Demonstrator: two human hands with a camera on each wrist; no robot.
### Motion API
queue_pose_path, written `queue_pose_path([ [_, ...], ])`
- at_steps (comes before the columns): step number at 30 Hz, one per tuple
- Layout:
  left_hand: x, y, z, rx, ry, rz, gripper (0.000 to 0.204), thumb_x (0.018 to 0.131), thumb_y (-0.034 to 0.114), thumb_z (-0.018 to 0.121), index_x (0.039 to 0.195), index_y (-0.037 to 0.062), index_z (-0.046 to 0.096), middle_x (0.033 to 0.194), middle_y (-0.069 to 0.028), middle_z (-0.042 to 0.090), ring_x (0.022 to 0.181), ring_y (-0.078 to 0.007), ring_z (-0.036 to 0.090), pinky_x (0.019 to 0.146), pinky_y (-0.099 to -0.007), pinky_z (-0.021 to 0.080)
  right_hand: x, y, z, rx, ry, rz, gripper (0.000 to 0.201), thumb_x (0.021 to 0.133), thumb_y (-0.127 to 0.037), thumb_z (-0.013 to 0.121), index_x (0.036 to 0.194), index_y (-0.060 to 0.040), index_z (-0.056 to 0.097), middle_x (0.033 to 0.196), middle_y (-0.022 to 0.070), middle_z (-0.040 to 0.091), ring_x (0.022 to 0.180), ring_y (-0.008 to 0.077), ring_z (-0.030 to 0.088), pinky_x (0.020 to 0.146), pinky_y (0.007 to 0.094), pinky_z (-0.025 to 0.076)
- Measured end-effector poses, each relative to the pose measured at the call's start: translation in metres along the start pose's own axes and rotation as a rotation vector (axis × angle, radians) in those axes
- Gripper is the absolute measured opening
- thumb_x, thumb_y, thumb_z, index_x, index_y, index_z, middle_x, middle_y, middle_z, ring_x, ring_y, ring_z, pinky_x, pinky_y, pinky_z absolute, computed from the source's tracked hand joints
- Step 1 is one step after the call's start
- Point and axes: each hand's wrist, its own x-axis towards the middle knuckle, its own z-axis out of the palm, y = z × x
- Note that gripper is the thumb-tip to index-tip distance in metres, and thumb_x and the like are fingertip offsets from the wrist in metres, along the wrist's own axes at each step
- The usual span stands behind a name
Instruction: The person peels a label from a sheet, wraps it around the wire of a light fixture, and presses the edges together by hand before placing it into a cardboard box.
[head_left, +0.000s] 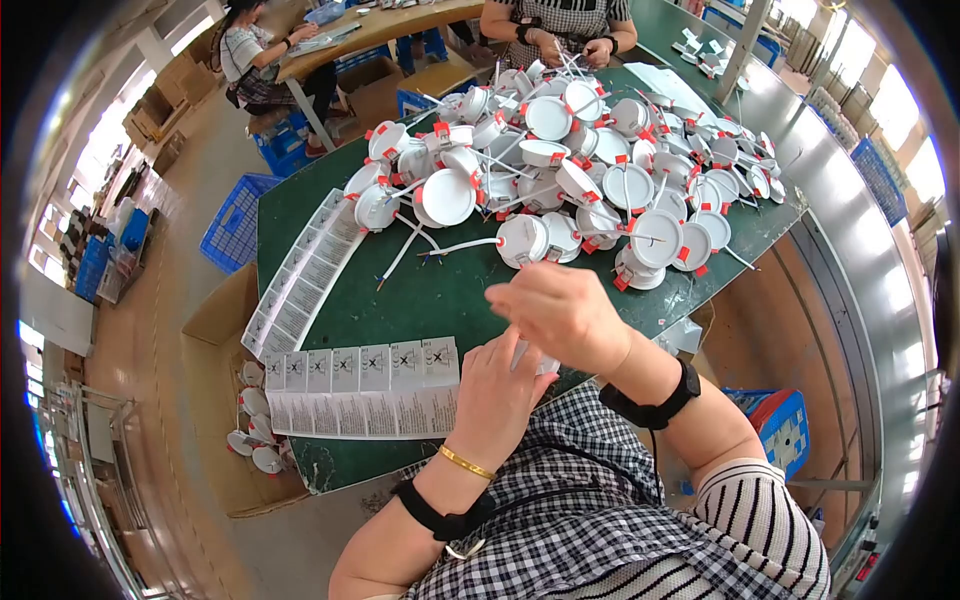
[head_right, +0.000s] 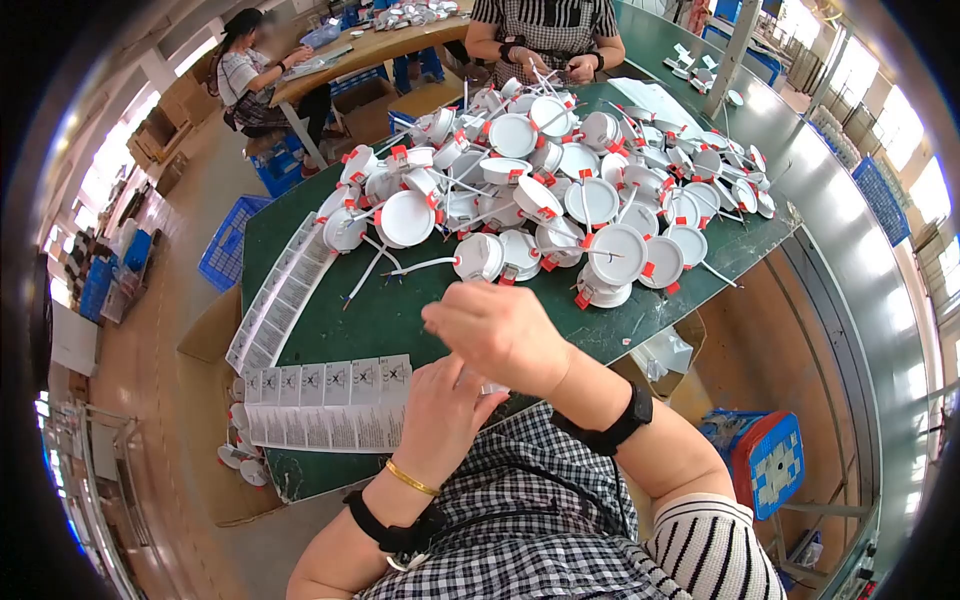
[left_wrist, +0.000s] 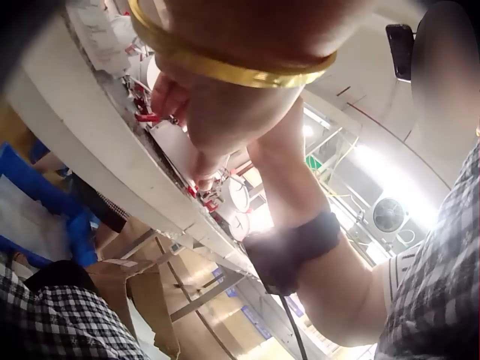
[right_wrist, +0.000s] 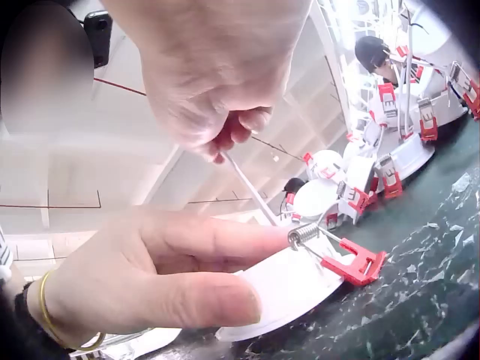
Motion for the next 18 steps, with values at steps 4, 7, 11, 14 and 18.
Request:
queue_pose_path([
  [4,0.0,0.004,0.0,-0.004,0.05,-0.031,0.046,0.078,0.03,0.072,0.116,0.0075,0.059,0.119,-0.0156,0.056,0.102,-0.0318,0.056,0.088,-0.0416,0.044,0.021,-0.01,-0.012,-0.01,0.211,0.068,0.021,0.074,0.0,0.071,0.094,-0.003,0.065,0.073,0.0068,0.055,0.061,0.0217,0.057,0.05,0.0322,0.046],
  [7,0.001,0.008,-0.006,-0.06,0.086,-0.008,0.045,0.077,0.03,0.073,0.115,0.0091,0.06,0.12,-0.016,0.055,0.102,-0.0318,0.056,0.088,-0.0415,0.044,0.021,-0.024,-0.021,0.014,0.19,0.105,0.02,0.077,0.001,0.069,0.097,-0.0024,0.065,0.074,0.0071,0.055,0.059,0.0202,0.054,0.049,0.0313,0.043],
  [11,-0.001,-0.007,-0.033,-0.112,0.2,0.034,0.026,0.077,0.022,0.072,0.1,0.0122,0.064,0.107,-0.0096,0.059,0.097,-0.0302,0.057,0.087,-0.0406,0.044,-0.001,-0.049,-0.023,0.065,0.148,0.252,0.023,0.08,0.004,0.064,0.102,-0.0016,0.064,0.074,0.0088,0.056,0.061,0.0215,0.055,0.054,0.0323,0.044],
  [14,0.0,-0.059,-0.059,-0.001,0.186,-0.063,0.008,0.078,0.015,0.069,0.084,0.0103,0.066,0.088,-0.0032,0.062,0.088,-0.0238,0.058,0.079,-0.0378,0.041,-0.017,-0.062,-0.005,0.21,-0.021,0.302,0.018,0.082,0.002,0.063,0.1,-0.0012,0.063,0.077,0.0109,0.059,0.068,0.0257,0.058,0.06,0.0346,0.048],
  [18,-0.004,-0.089,-0.061,0.074,0.118,-0.075,0.008,0.078,0.014,0.068,0.084,0.0103,0.067,0.089,-0.0028,0.063,0.089,-0.0228,0.058,0.089,-0.0394,0.037,-0.037,-0.069,0.029,0.399,-0.18,0.46,0.014,0.086,-0.002,0.059,0.1,0.0012,0.062,0.087,0.0155,0.065,0.079,0.0315,0.064,0.07,0.0368,0.051],
])
